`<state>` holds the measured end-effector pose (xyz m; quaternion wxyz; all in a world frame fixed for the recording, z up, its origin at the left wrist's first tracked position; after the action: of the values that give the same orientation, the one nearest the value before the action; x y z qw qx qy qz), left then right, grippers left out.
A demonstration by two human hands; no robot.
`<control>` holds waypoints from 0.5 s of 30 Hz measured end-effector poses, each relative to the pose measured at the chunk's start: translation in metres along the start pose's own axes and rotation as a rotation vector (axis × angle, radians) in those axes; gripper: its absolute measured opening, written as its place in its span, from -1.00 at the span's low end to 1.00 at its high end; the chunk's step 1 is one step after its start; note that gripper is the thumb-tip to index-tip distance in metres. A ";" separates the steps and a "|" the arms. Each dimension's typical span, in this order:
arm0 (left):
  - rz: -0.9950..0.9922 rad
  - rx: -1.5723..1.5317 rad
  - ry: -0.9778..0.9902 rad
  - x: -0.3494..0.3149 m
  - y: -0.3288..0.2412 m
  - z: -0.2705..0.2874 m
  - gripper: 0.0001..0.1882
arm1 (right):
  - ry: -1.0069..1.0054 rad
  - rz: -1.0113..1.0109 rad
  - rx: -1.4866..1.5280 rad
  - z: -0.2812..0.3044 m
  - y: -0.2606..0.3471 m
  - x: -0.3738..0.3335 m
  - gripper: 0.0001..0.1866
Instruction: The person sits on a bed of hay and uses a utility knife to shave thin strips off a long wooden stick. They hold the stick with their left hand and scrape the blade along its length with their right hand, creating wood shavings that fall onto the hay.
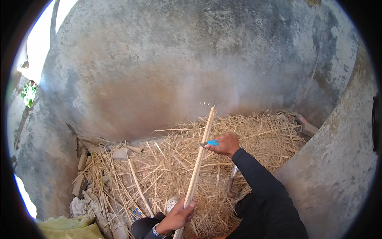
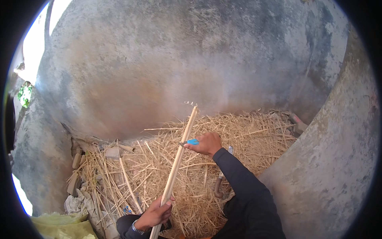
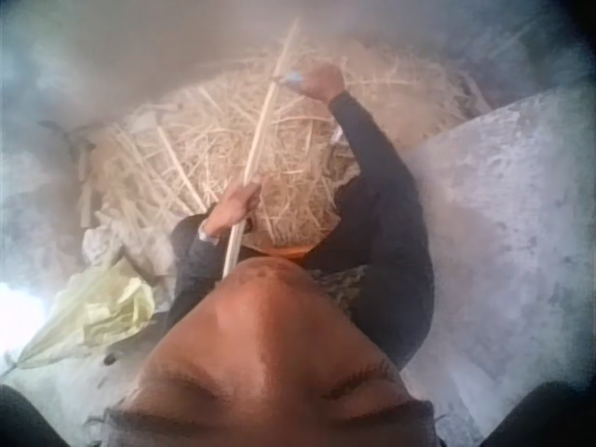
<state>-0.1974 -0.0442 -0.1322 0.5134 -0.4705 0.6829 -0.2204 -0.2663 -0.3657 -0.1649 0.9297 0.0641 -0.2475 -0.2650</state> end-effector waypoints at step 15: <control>-0.002 0.115 0.066 0.002 0.017 -0.005 -0.79 | -0.062 -0.412 -0.213 0.008 -0.109 0.005 -0.16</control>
<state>-0.2093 -0.0387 -0.1446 0.5165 -0.4332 0.6854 -0.2752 -0.3170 -0.4608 -0.1829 0.8496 0.0065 -0.2282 -0.4755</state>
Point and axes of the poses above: each hand's wrist, its own x-axis towards the middle knuckle, its own z-axis out of the back of the hand, y = z × x, the point moved 2 cm from there along x, towards the middle knuckle, and after that the axes turned 3 degrees about y, right-handed, at the moved point
